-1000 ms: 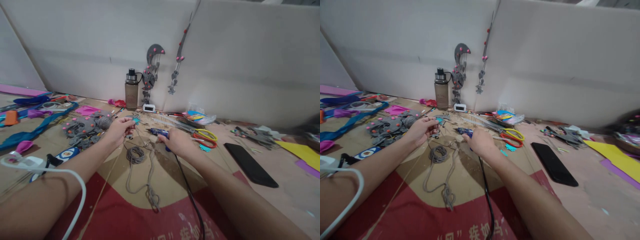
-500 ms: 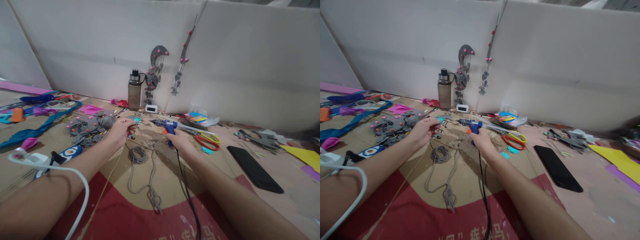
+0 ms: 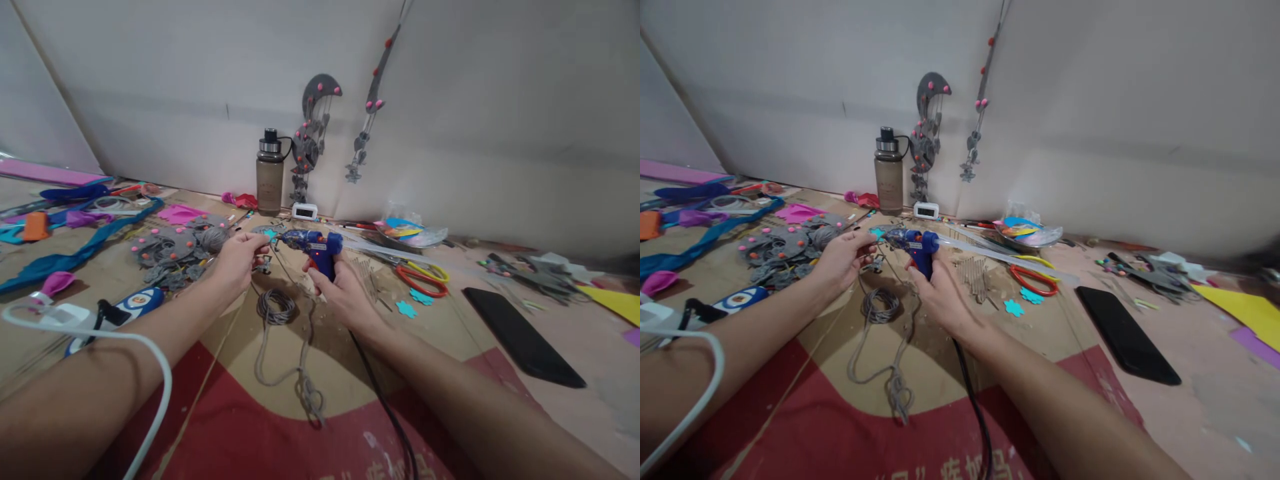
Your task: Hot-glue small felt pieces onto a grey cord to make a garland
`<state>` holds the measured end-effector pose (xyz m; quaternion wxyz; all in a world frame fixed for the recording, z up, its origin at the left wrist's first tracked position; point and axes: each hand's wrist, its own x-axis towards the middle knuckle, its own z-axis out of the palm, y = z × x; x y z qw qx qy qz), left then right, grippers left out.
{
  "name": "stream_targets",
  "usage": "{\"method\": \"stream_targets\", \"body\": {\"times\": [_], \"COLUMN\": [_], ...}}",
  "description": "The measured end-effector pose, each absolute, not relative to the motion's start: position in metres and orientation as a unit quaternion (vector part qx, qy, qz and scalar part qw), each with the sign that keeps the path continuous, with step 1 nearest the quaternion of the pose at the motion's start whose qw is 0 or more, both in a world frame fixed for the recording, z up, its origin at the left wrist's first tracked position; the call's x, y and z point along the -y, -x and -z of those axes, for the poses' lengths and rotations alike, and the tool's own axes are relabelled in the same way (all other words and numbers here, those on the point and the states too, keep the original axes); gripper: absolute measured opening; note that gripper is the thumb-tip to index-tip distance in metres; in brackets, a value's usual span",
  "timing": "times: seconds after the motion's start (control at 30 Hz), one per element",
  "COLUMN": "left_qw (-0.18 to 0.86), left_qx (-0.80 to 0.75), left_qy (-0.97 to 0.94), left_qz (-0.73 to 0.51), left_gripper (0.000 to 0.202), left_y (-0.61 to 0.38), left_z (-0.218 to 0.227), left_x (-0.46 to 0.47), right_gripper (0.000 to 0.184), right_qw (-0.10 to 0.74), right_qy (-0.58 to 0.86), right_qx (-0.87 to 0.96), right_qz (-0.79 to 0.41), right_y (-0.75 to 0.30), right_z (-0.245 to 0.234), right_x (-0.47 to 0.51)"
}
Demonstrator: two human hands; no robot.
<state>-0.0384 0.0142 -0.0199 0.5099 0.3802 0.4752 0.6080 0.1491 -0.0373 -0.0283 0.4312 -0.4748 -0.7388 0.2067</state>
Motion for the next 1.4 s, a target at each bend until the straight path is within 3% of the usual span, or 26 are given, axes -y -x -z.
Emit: {"method": "stream_targets", "body": {"times": [0.57,1.4], "left_qw": [0.491,0.498], "left_qx": [-0.471,-0.465], "left_qy": [-0.408,-0.396], "left_qz": [-0.609,-0.616], "left_gripper": [0.024,0.021], "left_y": [0.0368,0.0350], "left_z": [0.0219,0.0196], "left_x": [-0.0125,-0.0111], "right_gripper": [0.030,0.031], "right_qw": [0.386,0.383], "right_qy": [0.502,0.502], "right_qx": [0.754,0.758], "right_qz": [-0.177,-0.165], "right_y": [-0.1473,-0.1483], "right_z": [0.0250,0.0294], "right_x": [0.0401,0.0387]}}
